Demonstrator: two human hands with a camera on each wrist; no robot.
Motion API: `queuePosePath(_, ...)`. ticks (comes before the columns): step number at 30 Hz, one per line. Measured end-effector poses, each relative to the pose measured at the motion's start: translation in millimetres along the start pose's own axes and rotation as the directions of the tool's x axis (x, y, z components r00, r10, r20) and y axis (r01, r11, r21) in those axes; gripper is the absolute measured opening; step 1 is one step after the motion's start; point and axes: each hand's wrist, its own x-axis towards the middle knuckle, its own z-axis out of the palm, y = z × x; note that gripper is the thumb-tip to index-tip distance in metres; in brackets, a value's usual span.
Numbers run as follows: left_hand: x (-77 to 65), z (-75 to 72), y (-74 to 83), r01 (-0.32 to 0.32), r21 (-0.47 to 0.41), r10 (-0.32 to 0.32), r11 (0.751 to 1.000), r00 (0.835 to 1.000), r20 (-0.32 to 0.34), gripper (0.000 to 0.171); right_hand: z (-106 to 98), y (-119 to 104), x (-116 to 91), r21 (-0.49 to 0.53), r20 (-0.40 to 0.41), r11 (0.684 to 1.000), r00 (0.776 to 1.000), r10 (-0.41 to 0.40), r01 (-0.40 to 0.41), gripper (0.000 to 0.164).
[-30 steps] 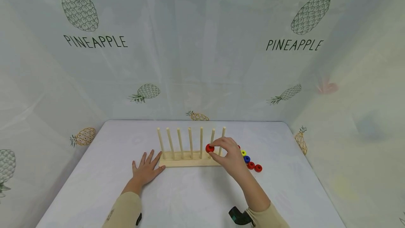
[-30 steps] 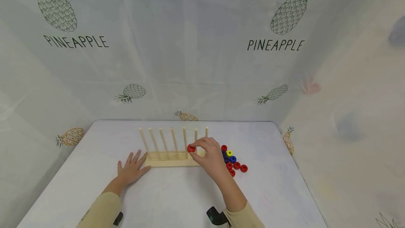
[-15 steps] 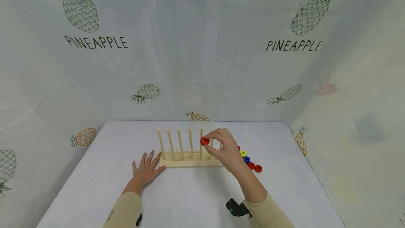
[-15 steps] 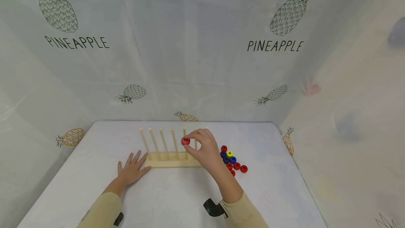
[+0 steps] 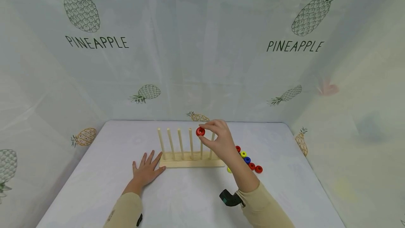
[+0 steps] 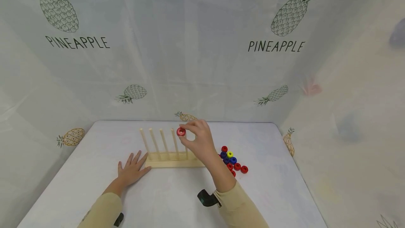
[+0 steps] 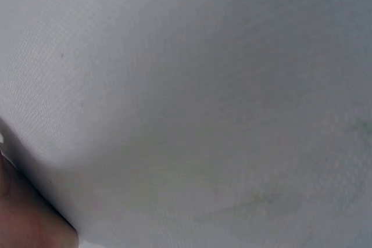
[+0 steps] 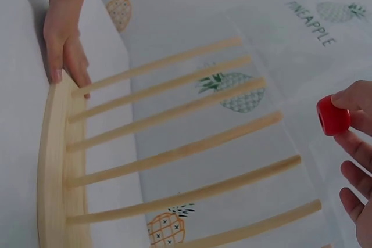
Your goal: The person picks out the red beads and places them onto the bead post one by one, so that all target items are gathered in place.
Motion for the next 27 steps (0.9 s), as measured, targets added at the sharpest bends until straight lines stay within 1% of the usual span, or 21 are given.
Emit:
queuePosePath(3,-1.5,-2.3,2.9,0.004,0.005,-0.004,1.000,1.000,-0.002,0.075,4,0,4,0.013,0.009,1.000,1.000,0.015,-0.015,0.027)
queuePosePath(11,-1.5,-6.5,7.6,0.025,0.035,-0.026,0.999,1.000,0.015,0.076,13,3,13,0.067,0.032,0.992,0.994,0.100,-0.102,0.025)
queuePosePath(15,-1.1,-4.7,6.0,0.025,0.039,-0.025,0.999,1.000,0.010,0.077,18,3,17,0.058,0.053,0.990,0.990,0.129,-0.132,0.026)
queuePosePath(21,0.0,-3.8,4.9,0.027,0.035,-0.027,0.999,1.000,0.014,0.077,22,3,21,0.019,0.060,0.992,0.990,0.125,-0.126,0.030)
queuePosePath(27,5.1,7.2,-5.1,0.013,0.025,-0.012,1.000,1.000,-0.021,0.079,25,2,25,-0.029,0.073,0.996,0.994,0.084,-0.082,0.030)
